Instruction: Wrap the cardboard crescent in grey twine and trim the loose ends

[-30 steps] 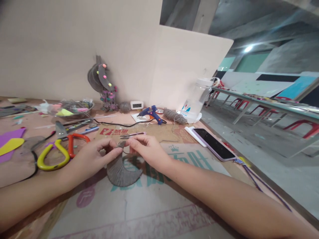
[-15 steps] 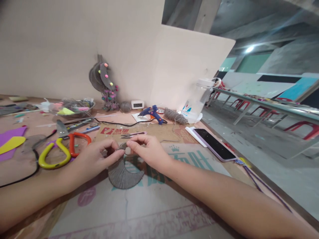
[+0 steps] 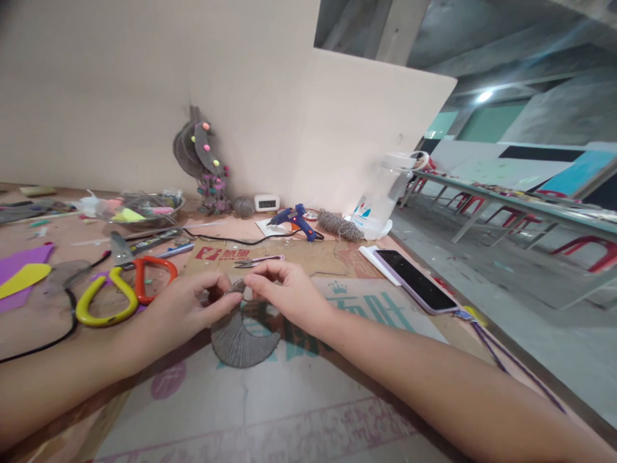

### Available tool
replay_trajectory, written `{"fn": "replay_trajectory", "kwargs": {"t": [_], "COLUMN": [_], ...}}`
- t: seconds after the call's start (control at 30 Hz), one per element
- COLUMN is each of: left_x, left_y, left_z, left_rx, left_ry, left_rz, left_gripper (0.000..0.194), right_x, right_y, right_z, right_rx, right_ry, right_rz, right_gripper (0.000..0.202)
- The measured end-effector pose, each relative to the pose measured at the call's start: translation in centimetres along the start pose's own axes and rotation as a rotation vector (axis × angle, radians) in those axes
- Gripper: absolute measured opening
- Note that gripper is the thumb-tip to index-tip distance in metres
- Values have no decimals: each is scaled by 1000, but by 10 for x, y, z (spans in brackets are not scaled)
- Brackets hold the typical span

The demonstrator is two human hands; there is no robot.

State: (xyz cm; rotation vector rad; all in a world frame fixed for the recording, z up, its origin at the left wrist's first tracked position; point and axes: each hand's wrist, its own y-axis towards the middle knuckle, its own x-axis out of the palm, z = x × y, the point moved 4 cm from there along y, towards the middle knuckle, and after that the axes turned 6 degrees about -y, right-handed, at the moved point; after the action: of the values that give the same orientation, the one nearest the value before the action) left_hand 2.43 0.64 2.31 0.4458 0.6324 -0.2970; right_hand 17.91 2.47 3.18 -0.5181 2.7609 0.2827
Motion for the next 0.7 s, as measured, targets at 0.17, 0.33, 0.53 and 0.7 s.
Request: {"fn": "replay_trajectory", "kwargs": {"t": [0.17, 0.33, 0.53, 0.7], "left_x": [2, 2, -1, -2], "left_y": [0, 0, 1, 2], "left_z": [-2, -3, -6, -6], "left_rx": [-1, -31, -17, -10], "left_ry": [-18, -72, -174, -171], "left_rz": [-19, -25, 37, 41], "left_gripper": [25, 26, 27, 27], "right_x": [-2, -2, 1, 0], "right_y": [-2, -2, -2, -2], "right_z": [-4, 0, 5, 2], "right_rx": [-35, -50, -38, -21], "right_ry": [-149, -170, -52, -54], "right_rz": [64, 47, -22, 23], "right_gripper": [17, 23, 49, 31]}}
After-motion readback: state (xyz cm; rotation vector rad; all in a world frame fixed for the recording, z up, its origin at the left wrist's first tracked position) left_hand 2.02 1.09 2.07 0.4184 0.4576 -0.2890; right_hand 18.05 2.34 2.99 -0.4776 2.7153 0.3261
